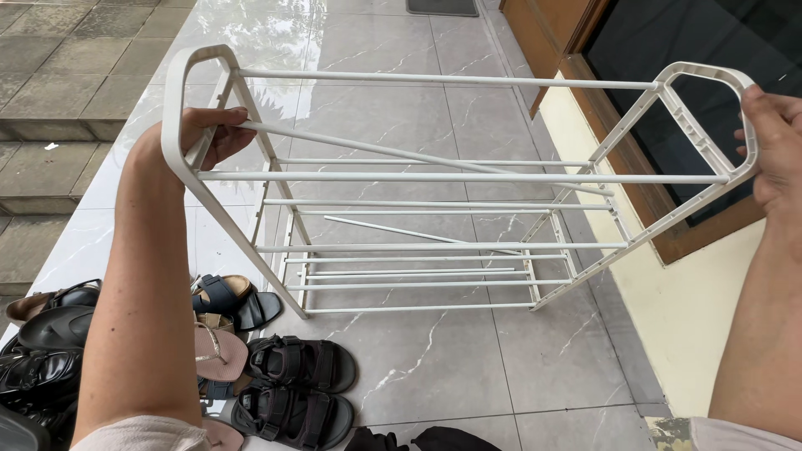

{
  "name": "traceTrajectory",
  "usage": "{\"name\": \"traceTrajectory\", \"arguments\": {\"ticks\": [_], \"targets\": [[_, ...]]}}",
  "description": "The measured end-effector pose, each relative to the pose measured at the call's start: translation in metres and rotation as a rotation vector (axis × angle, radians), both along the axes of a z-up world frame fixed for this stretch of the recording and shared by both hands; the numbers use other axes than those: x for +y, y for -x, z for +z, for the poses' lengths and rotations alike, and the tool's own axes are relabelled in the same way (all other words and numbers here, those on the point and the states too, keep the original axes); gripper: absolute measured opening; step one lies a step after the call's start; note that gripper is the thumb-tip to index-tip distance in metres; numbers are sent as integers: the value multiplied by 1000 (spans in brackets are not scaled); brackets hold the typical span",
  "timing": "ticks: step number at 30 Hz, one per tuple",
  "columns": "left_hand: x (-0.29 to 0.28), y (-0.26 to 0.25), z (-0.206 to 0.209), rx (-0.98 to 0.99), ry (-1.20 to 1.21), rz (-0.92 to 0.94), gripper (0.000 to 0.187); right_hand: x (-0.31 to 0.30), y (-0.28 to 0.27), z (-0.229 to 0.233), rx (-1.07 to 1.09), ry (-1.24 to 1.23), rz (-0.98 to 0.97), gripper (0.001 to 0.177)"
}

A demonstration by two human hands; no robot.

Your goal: The person assembles a white metal shoe rack by inserting horizontal bars into the vertical frame slots. They repeatedly pick up bars from the floor, align them with the frame, and push them into place to build the structure layer by layer.

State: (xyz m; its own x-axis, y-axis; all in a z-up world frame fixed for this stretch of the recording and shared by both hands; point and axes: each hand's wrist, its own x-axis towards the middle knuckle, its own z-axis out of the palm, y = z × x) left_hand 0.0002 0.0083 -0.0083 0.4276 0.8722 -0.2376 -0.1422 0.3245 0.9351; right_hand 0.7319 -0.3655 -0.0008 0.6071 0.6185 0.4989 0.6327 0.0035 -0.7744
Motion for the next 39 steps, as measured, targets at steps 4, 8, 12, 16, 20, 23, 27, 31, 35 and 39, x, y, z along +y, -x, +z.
{"name": "traceTrajectory", "arguments": {"ticks": [4,8,12,16,20,23,27,31,35,39], "targets": [[12,2,-10,-18,28,43,14,-32,36,-20,-9,-306,-359,48],[26,10,-20,-91,74,26,17,-39,109,-70,437,-678,-307,19],[37,18,-31,-124,85,34,19,-24,181,-100,491,-556,-292,14],[43,22,-37,-150,52,-26,20,-35,183,-80,48,-550,-419,14],[43,22,-35,-152,93,10,18,-43,145,-19,483,-597,-286,23],[40,21,-34,-147,82,15,17,-20,106,16,838,-413,-17,28],[35,20,-35,-167,-4,-20,15,-1,58,26,895,-244,244,29],[39,17,-35,-127,39,37,16,11,41,30,899,-158,240,30],[37,17,-35,-104,40,63,16,18,55,29,880,-124,124,35],[38,20,-33,-109,59,25,16,21,57,31,687,90,31,38]]}}
